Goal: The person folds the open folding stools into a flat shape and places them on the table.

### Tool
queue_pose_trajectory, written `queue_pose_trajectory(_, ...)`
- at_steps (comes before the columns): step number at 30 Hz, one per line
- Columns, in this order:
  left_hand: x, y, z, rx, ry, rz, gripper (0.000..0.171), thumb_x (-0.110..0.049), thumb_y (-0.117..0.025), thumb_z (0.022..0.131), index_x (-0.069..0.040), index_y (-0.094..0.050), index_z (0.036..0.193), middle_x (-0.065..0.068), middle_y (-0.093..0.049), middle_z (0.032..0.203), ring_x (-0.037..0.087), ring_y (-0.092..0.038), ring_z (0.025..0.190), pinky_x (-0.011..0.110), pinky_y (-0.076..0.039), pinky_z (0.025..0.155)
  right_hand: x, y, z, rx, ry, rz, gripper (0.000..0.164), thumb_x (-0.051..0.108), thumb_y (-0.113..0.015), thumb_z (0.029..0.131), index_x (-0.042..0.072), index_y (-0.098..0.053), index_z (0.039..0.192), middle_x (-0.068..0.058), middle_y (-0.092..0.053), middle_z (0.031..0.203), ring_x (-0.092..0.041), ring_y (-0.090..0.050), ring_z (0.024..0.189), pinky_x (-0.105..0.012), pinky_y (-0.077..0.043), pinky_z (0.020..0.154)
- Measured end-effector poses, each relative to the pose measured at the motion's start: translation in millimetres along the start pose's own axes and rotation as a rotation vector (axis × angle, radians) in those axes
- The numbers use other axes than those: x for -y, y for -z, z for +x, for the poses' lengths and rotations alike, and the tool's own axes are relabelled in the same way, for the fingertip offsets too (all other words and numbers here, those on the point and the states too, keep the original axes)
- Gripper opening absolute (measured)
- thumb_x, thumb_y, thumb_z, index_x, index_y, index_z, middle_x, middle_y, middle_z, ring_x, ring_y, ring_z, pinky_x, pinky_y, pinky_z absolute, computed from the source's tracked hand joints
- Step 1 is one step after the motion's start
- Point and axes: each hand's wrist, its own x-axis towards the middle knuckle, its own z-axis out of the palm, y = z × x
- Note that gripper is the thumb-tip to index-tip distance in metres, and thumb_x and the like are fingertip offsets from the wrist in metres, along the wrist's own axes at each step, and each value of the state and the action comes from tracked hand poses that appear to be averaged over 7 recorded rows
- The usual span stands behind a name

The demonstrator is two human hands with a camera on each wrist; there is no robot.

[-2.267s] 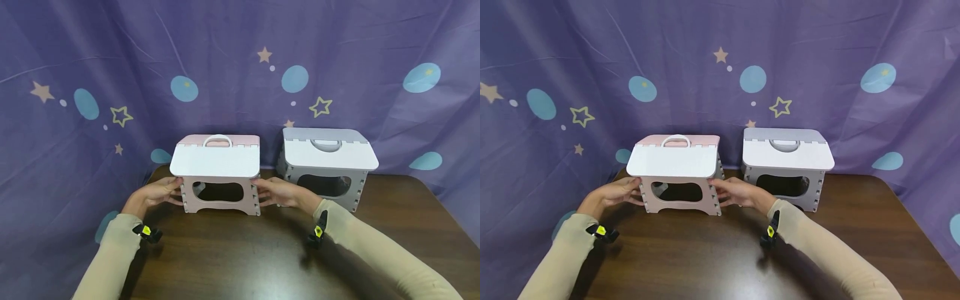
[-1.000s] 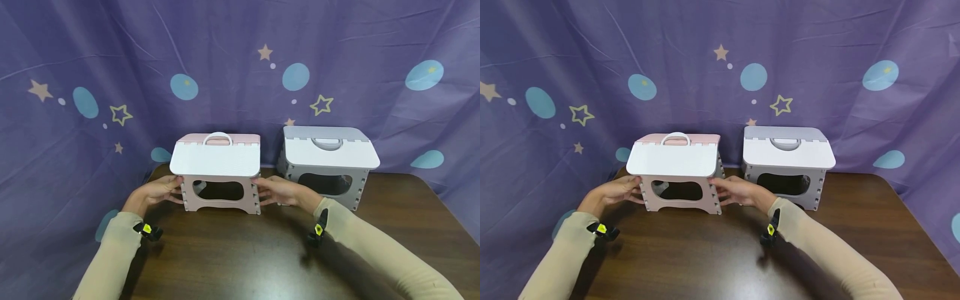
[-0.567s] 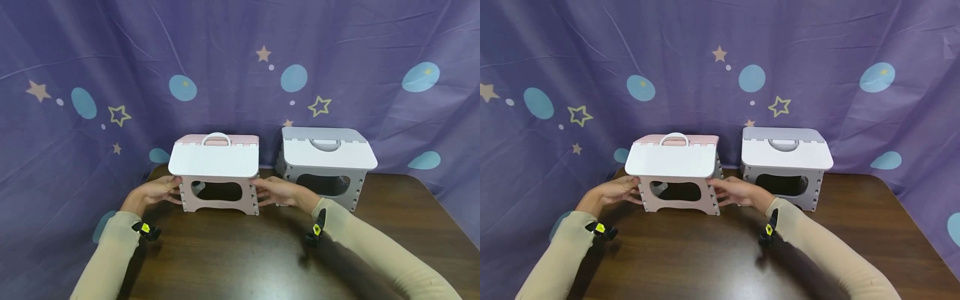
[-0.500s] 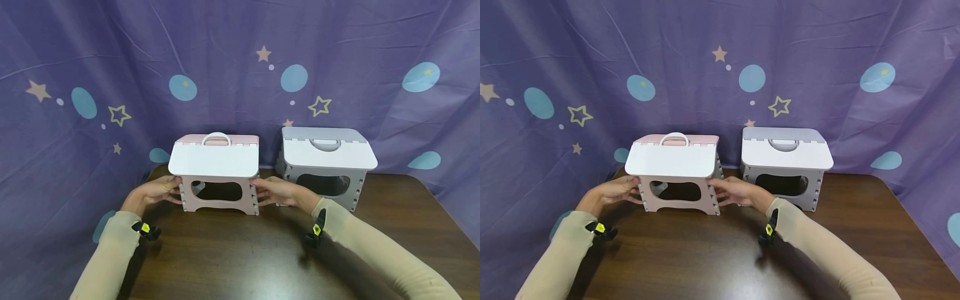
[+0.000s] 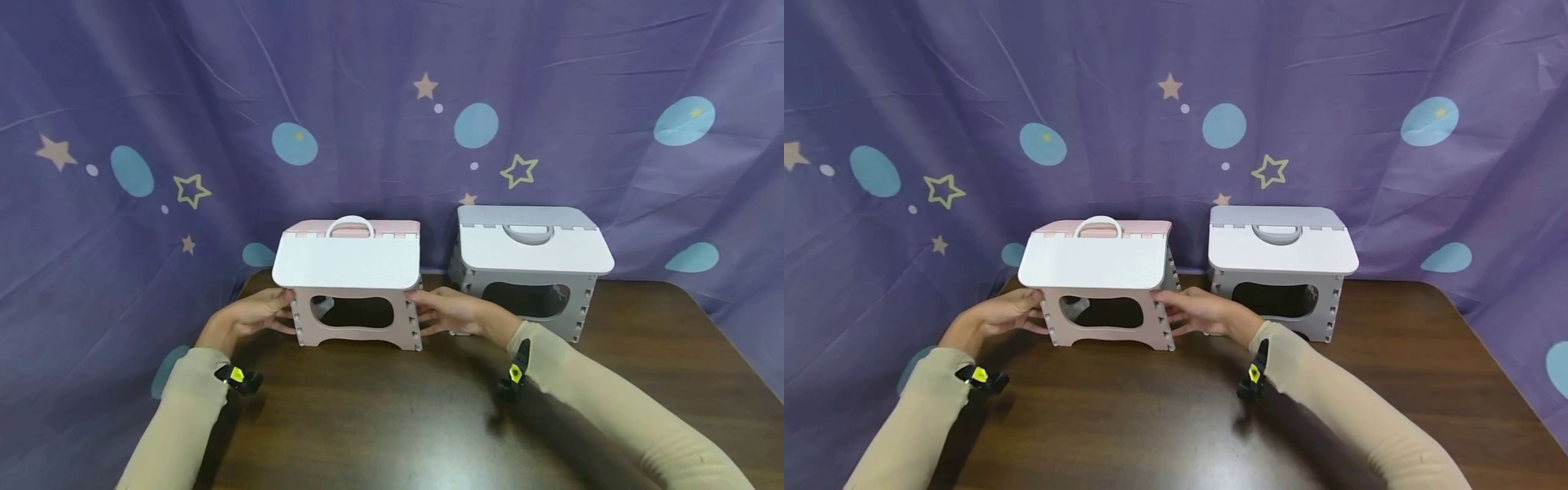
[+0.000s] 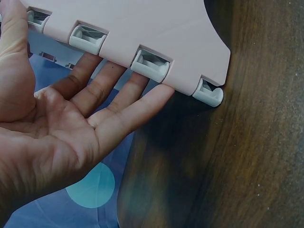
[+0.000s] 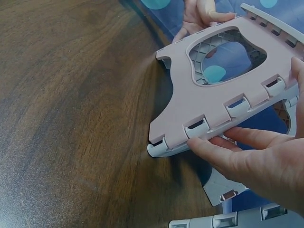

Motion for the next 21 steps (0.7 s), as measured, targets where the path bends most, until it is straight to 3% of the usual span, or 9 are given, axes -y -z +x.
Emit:
queue_pose_trajectory(4, 1.6, 0.3, 0.3, 0.003, -0.008, -0.004, 0.091, -0.064, -0.047, 0.096, 0.008, -0.031, 0.148, 0.018, -0.059, 0.134, 0.025, -0.062, 0.117, 0.06, -0.052, 0.102, 0.6, -0.4, -0.2, -0.004, 0.002, -0.005, 0.058, 0.038, -0.057, 0.102, -0.007, -0.045, 0.137, -0.014, -0.044, 0.127, -0.032, -0.051, 0.125, -0.055, -0.046, 0.113)
queue_pose_trajectory(8, 1.3, -0.1, 1.0, 0.007, -0.011, -0.006, 0.092, -0.064, -0.047, 0.096, 0.01, -0.03, 0.148, 0.016, -0.061, 0.131, 0.024, -0.063, 0.116, 0.06, -0.053, 0.102, 1.3, -0.6, -1.5, 0.0, -0.002, -0.011, 0.058, 0.037, -0.055, 0.104, -0.008, -0.043, 0.14, -0.013, -0.044, 0.128, -0.034, -0.049, 0.129, -0.055, -0.046, 0.113)
queue_pose_trajectory(17, 1.3, 1.3, 1.5, 0.006, -0.012, -0.004, 0.094, -0.065, -0.048, 0.095, 0.009, -0.028, 0.149, 0.017, -0.059, 0.133, 0.025, -0.062, 0.117, 0.06, -0.052, 0.102, 2.3, -0.4, -1.9, 0.012, -0.006, -0.02, 0.068, 0.038, -0.053, 0.105, -0.009, -0.033, 0.15, -0.025, -0.034, 0.151, -0.041, -0.037, 0.144, -0.055, -0.043, 0.115)
queue_pose_trajectory(21, 1.1, 2.1, 1.4, 0.015, -0.005, -0.008, 0.096, -0.066, -0.049, 0.094, 0.01, -0.027, 0.15, 0.021, -0.057, 0.136, 0.025, -0.062, 0.117, 0.06, -0.053, 0.102, 0.7, -0.9, -1.6, 0.014, -0.011, -0.015, 0.07, 0.039, -0.055, 0.104, -0.009, -0.032, 0.15, -0.025, -0.034, 0.152, -0.041, -0.037, 0.145, -0.055, -0.044, 0.115)
